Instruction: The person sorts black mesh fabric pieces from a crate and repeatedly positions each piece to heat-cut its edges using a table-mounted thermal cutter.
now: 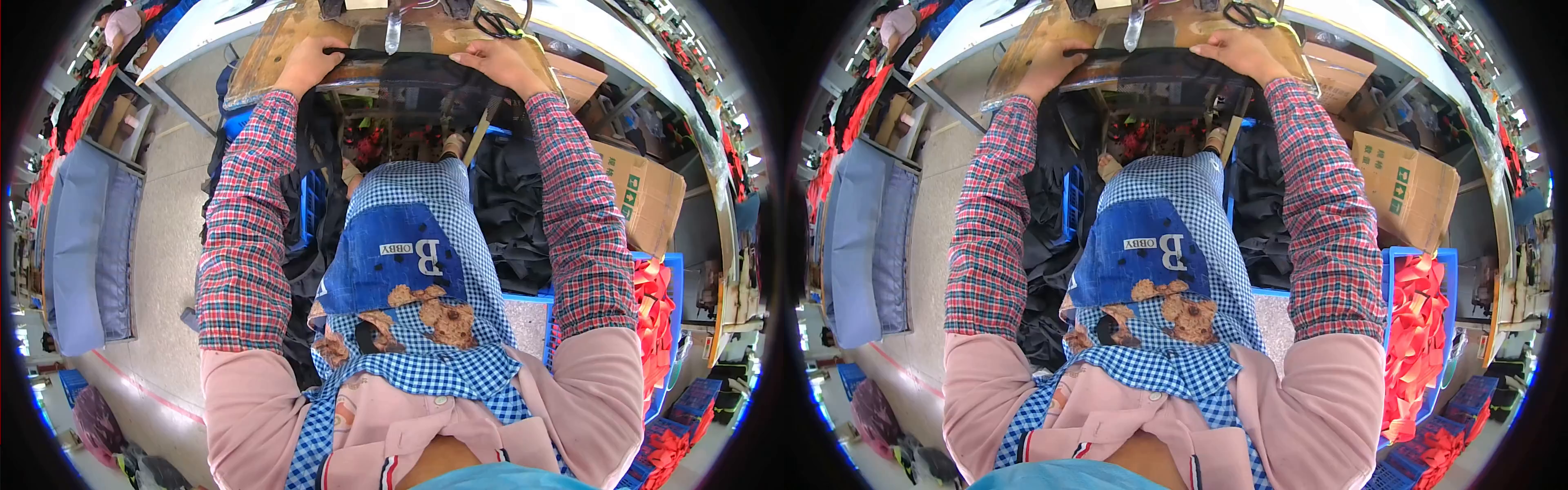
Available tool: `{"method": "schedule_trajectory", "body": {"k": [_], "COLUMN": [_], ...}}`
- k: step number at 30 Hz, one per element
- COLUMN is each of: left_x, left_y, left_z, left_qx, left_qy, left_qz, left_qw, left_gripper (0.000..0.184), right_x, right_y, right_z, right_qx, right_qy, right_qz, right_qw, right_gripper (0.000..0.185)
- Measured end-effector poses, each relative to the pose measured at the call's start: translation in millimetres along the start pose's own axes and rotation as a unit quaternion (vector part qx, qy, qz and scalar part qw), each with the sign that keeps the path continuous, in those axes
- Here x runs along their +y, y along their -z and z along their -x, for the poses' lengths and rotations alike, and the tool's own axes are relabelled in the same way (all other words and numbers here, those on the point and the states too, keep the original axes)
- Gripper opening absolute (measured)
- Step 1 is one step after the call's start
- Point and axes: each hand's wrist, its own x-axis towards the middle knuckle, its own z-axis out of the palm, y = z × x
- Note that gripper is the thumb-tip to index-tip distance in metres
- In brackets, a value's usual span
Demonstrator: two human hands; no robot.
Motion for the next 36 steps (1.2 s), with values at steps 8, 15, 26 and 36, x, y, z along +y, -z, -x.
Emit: {"method": "schedule_trajectory", "body": {"k": [8, 15, 26, 36], "left_x": [-10.8, 98.4, 277.9, 230.4], "left_y": [4.9, 36.6, -22.2, -25.5], "left_z": [12.1, 57.8, 62.7, 129.6], "left_qx": [0.001, -0.102, 0.206, -0.25], "left_qy": [0.061, -0.045, -0.276, -0.075], "left_qz": [0.093, 0.165, 0.284, 0.345], "left_qw": [0.994, 0.98, 0.895, 0.902], "left_gripper": [0.026, 0.032, 0.047, 0.034], "right_x": [8.2, 108.5, -95.4, 29.9], "right_y": [22.6, 94.5, 20.5, 47.5], "right_z": [28.1, 129.1, 179.4, 239.9], "right_qx": [0.002, 0.246, 0.014, 0.211], "right_qy": [0.084, -0.141, 0.027, -0.073], "right_qz": [-0.043, 0.296, -0.568, -0.818], "right_qw": [0.996, 0.912, 0.823, 0.53], "right_gripper": [0.045, 0.053, 0.031, 0.044]}}
